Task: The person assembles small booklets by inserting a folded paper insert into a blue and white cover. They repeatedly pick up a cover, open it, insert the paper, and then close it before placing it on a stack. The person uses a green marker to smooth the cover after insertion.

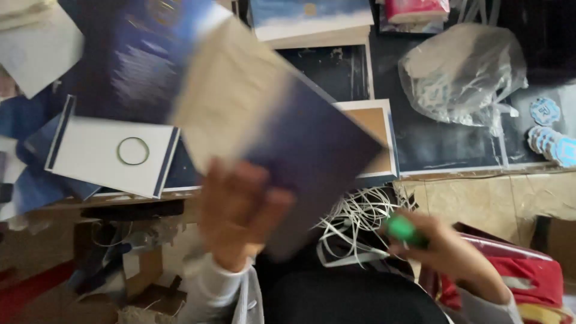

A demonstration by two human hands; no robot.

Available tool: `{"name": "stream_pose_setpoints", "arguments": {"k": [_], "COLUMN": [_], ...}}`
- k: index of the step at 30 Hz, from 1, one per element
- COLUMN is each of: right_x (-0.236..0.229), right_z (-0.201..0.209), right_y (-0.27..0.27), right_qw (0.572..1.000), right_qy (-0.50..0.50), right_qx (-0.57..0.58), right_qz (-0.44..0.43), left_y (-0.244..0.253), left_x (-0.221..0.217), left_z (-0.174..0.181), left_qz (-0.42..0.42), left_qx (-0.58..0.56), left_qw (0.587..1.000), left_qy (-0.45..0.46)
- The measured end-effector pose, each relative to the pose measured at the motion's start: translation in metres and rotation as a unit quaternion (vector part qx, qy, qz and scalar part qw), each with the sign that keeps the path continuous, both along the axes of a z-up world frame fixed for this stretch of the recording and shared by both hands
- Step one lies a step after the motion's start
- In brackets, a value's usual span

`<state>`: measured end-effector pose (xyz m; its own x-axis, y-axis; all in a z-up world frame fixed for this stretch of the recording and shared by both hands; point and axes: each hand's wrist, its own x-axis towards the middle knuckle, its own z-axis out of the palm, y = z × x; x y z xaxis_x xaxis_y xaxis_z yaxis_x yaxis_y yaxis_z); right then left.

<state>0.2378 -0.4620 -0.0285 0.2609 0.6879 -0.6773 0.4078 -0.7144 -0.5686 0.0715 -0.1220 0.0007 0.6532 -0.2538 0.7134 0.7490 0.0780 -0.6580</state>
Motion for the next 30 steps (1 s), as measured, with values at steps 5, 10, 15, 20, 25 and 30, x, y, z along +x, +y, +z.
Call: {"name": "stream_pose_setpoints", "arguments": {"k": [5,10,15,20,25,30], "right_x": [-0.039,0.022,0.098,0.098,0.094,0.095], "right_z": [-0.009,-0.022,-0.025,-0.021,-0.024,-0.033], "right_y": [0.031,0.043,-0.018,-0.007,0.038,0.05], "right_qw": [0.735,0.628,0.501,0.441,0.605,0.672], "right_qy": [0.133,-0.198,-0.365,-0.237,-0.215,-0.155], "right_qx": [0.509,0.545,0.486,0.578,0.609,0.547], "right_qz": [-0.427,-0.519,-0.616,-0.645,-0.466,-0.474], "left_y": [-0.058,-0.065,-0.048,-0.004,0.008,-0.008], "left_x": [0.018,0.033,0.033,0.054,0.068,0.087], "left_z": [-0.023,-0.064,-0.073,-0.037,-0.037,-0.044], "left_qz": [-0.576,-0.585,-0.591,-0.441,-0.421,-0.249], "left_qx": [-0.486,-0.509,-0.679,-0.832,-0.862,-0.95], "left_qw": [0.649,0.627,0.435,0.308,0.243,-0.015], "left_qy": [0.102,0.076,-0.031,-0.134,-0.143,-0.189]}}
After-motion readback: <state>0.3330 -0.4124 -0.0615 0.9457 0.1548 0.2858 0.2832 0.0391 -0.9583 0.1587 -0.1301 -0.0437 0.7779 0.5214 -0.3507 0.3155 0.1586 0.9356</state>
